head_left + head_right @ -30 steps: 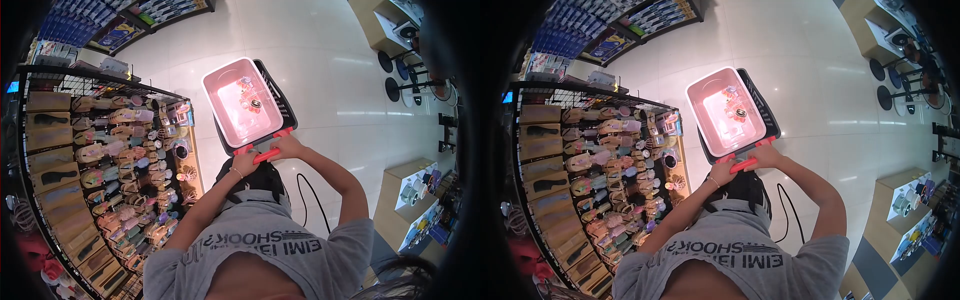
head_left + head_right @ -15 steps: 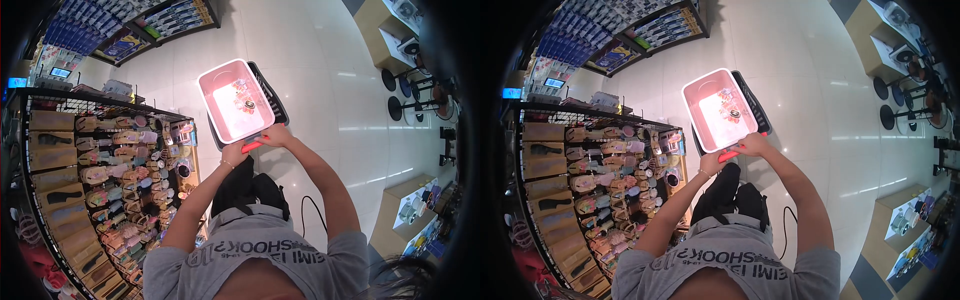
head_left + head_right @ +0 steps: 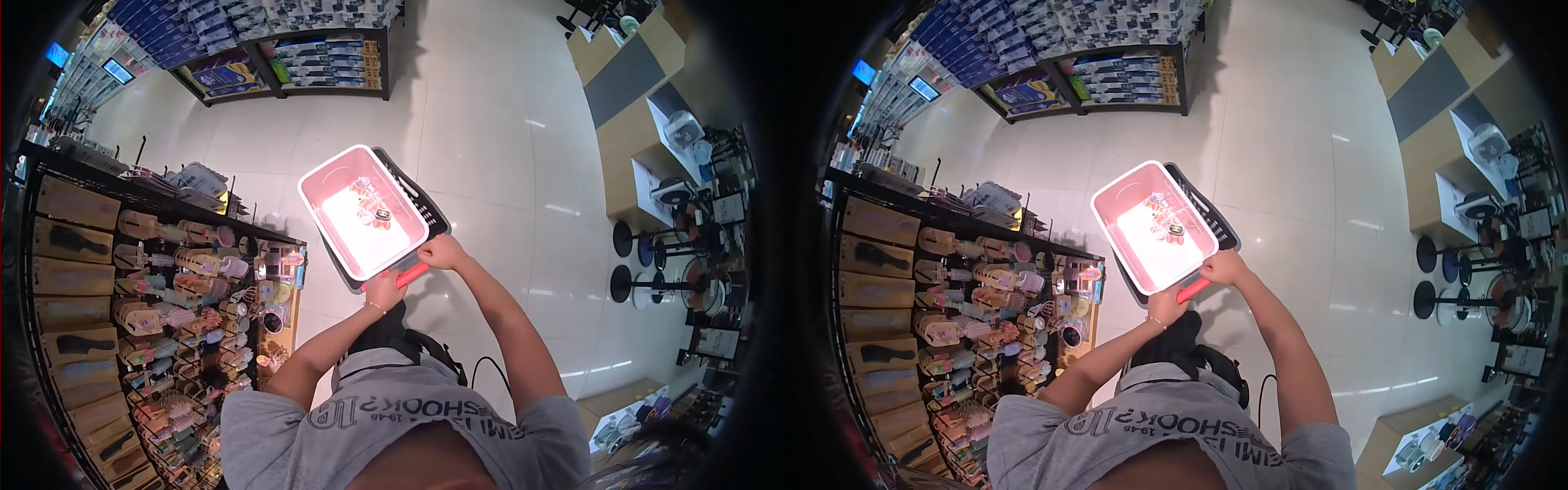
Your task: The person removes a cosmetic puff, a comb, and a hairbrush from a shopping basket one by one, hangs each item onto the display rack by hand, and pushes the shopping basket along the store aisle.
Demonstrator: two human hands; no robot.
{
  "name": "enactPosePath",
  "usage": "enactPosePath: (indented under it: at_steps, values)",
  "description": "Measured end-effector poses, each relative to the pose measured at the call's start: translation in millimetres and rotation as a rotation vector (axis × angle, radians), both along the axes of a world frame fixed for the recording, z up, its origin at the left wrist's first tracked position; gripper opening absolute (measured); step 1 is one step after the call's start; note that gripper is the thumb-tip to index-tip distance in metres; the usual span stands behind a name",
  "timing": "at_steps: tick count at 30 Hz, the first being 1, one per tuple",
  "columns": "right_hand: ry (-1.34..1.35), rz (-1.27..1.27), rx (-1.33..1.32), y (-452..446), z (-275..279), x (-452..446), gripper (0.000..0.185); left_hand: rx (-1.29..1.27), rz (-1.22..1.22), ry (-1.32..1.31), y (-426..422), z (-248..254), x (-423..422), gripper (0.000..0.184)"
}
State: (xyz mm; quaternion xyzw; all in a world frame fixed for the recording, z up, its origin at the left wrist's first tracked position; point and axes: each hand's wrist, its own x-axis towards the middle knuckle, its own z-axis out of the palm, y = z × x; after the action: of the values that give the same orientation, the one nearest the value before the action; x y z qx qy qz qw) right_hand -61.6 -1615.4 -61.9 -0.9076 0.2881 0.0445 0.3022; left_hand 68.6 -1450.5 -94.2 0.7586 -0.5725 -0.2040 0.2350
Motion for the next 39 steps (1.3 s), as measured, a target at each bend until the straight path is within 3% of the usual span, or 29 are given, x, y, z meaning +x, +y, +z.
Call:
enactPosePath:
  at_steps: [3,15,21,24,25,28,39]
  values:
    - [0.061,0.033,0.017,-24.4,-5.8,18.0,0.031,-0.040,0.022,0.027,-15.9,-3.4,7.7,0.019]
    - [-0.203,0.179,0.056,-49.5,-26.1,60.7,0.030,0.120,-0.003,-0.047,-32.2,2.6,51.4,0.024]
    - [-0.157,0.275,0.122,-68.1,-6.8,80.8,0.039,0.198,0.113,-0.095,-44.0,9.8,58.9,0.023]
    - [-0.133,0.309,0.157,-72.9,0.8,91.8,0.038,0.159,0.157,-0.148,-46.8,14.5,65.9,0.021]
    - [-0.134,0.351,0.165,-73.6,-2.1,95.6,0.038,0.067,0.134,-0.219,-47.5,7.5,71.0,0.031]
    - [-0.139,0.293,0.112,-81.2,-10.2,116.8,0.036,0.101,0.160,-0.245,-53.2,2.9,90.8,0.033]
    - [-0.241,0.289,0.039,-139.1,-19.4,225.8,0.036,0.039,0.254,-0.282,-113.7,4.9,190.6,0.022]
